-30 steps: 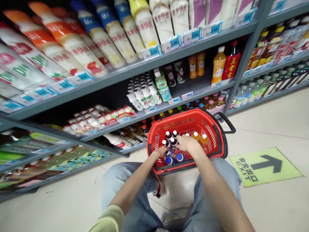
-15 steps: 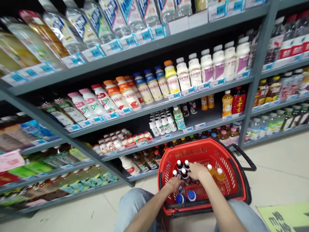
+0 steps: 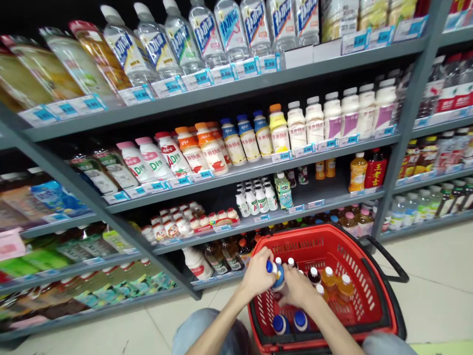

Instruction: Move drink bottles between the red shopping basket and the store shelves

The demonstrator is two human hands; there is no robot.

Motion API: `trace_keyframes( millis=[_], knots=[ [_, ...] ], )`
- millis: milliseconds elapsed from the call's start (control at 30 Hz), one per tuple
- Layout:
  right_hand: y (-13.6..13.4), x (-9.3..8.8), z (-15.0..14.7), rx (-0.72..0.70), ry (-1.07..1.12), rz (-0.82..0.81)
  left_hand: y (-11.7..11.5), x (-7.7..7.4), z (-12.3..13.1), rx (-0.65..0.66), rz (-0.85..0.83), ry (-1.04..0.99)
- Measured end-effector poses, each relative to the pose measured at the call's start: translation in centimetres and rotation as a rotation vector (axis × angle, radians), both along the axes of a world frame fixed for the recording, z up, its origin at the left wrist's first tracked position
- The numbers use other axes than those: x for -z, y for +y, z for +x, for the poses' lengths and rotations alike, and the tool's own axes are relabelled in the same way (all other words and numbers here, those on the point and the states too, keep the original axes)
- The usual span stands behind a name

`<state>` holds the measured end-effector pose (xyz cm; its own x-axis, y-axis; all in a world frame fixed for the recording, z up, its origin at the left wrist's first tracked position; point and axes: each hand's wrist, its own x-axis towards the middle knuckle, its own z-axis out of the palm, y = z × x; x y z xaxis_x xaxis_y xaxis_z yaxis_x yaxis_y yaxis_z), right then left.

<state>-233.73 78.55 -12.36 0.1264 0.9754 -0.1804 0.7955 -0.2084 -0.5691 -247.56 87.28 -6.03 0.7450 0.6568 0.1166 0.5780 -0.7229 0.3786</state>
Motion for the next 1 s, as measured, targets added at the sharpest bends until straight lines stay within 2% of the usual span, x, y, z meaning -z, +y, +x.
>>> trace_keyframes(
  millis=[67,133,367,467,533,600,700,767,867,933,1000],
  knots=[
    [0.3,0.4,-0.9,0.014,0.080,0.161,-0.4,-0.3,-0.6,-0.035,-0.036,-0.085],
    [0.3,0.7,-1.5,0.004,0.103,0.238,-0.7,-0.1,-1.1,-0.030,-0.065,-0.089],
    [-0.3,3.0,-3.2,0.025,0.038,0.182,-1.6,2.0,-2.7,0.046,-0.105,-0.013],
    [-0.6,3.5,-3.5,0.080,0.064,0.168,-1.7,2.4,-3.7,0.090,-0.173,-0.129],
    [-0.6,3.0,-3.3,0.142,0.136,0.207,-1.3,2.8,-4.3,0.092,-0.244,-0.281],
    [-0.6,2.0,-2.8,0.198,0.313,0.299,-0.7,3.3,-4.8,0.052,-0.367,-0.404],
    [-0.2,0.1,-1.7,0.293,0.722,0.446,-0.2,4.1,-5.2,0.017,-0.647,-0.430],
    [0.2,-0.8,-1.1,0.459,0.943,0.506,-0.5,4.3,-5.2,0.059,-0.864,-0.426],
    [0.3,-1.4,-0.5,0.691,1.150,0.545,-1.6,4.0,-5.0,0.156,-1.166,-0.499],
    [0.1,-1.7,-0.1,0.745,1.245,0.501,-2.3,3.7,-4.7,0.218,-1.250,-0.542],
    [-0.2,-2.0,0.3,0.736,1.251,0.458,-2.8,3.6,-4.4,0.250,-1.247,-0.526]
  ],
)
